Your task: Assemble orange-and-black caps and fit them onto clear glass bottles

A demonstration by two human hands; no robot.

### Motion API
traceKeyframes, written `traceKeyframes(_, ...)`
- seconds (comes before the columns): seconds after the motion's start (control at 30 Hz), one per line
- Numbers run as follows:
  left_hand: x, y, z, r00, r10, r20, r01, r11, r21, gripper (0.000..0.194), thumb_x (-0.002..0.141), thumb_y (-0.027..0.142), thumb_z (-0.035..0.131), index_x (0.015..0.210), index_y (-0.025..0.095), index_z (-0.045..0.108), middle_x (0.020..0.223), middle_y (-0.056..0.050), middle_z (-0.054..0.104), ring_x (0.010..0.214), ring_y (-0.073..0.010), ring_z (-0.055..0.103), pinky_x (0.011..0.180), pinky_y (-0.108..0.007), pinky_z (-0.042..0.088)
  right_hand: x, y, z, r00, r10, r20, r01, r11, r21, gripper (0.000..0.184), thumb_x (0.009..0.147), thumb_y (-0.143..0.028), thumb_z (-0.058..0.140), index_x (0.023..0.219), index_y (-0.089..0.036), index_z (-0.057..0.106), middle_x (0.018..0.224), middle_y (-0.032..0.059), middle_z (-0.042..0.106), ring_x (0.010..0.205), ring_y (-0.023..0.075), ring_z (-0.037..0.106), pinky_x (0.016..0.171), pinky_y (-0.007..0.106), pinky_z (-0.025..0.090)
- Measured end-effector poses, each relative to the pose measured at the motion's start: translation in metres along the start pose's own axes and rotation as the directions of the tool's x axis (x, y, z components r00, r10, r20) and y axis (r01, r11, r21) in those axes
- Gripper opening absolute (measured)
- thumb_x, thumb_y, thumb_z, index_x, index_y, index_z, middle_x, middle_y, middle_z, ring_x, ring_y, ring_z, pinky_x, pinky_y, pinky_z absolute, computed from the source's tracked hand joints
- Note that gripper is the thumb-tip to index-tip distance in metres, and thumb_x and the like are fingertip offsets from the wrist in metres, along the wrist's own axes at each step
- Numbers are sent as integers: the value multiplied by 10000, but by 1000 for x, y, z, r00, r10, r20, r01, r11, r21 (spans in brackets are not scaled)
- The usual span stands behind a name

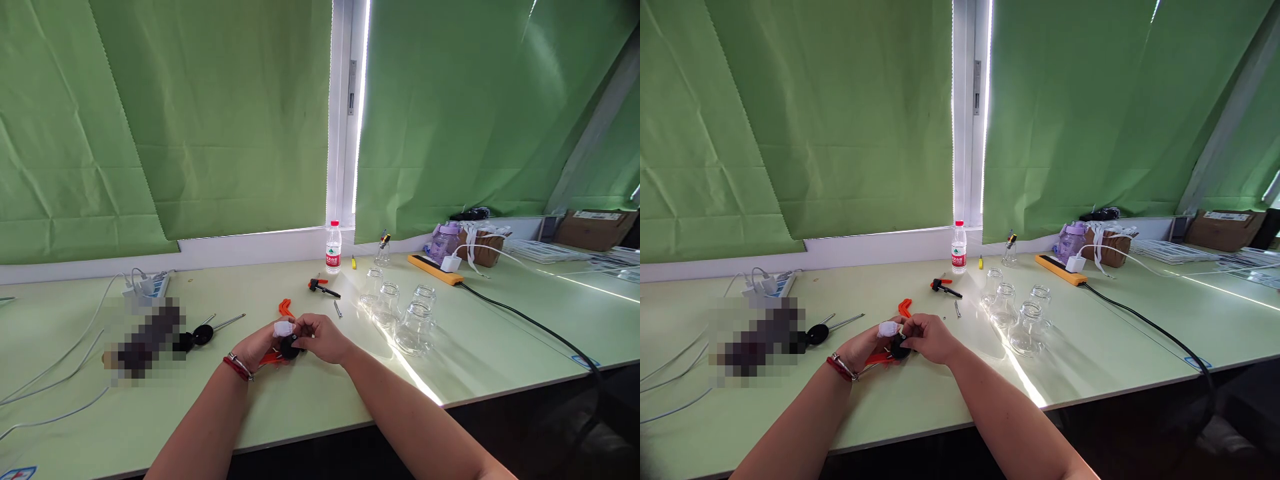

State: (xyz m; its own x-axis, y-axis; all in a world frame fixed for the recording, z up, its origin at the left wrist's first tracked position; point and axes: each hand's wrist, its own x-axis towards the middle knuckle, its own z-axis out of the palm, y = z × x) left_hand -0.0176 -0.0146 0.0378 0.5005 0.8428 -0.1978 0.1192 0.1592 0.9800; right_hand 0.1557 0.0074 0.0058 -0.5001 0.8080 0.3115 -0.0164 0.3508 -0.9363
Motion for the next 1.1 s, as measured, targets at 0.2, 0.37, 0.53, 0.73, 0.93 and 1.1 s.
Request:
traceKeyframes(0.2,1,0,-1,1000,-1,8,0,1000,16,343,703,472,498,902,201,430,725,-2,510,539,-122,520,399,-217,283,0,0,0,1000,-9,2,9,1000,-12,196,621,-242,712,698,-173,546,674,-35,509,615,96,434,586,240,370)
traceKeyframes(0.37,3,-2,-2,1000,6,12,-6,1000,9,341,697,476,516,887,205,439,717,3,501,536,-122,523,403,-219,293,0,-1,0,1000,-9,4,9,1000,8,191,620,-223,705,721,-170,553,664,-37,507,608,97,435,587,244,371)
traceKeyframes(0.53,2,-1,-1,1000,-6,11,6,1000,4,332,702,474,500,892,205,454,689,13,487,524,-115,513,413,-220,294,0,-1,0,1000,2,-3,-2,1000,-12,176,627,-214,699,729,-167,563,662,-36,510,601,95,437,579,242,369)
traceKeyframes(0.73,-1,3,1,1000,-16,0,16,1000,11,352,701,509,504,860,198,455,684,10,489,534,-122,511,431,-222,299,0,-1,1,1000,-2,-21,1,1000,-30,168,631,-214,701,730,-169,572,674,-30,525,604,97,444,575,242,374)
traceKeyframes(0.93,-2,0,-1,1000,-24,6,24,1000,17,393,718,539,500,917,200,498,737,-15,533,568,-138,528,454,-235,337,1,1,1,999,-30,-38,30,999,-17,171,640,-229,704,752,-171,588,673,-27,526,600,99,443,574,247,382)
traceKeyframes(1.1,-5,1,-1,1000,-23,-10,23,999,29,389,733,524,500,939,194,512,713,-6,524,576,-138,516,472,-233,344,2,4,2,998,-59,-37,60,998,21,244,632,-276,735,796,-176,584,695,-27,529,606,96,440,573,242,384)
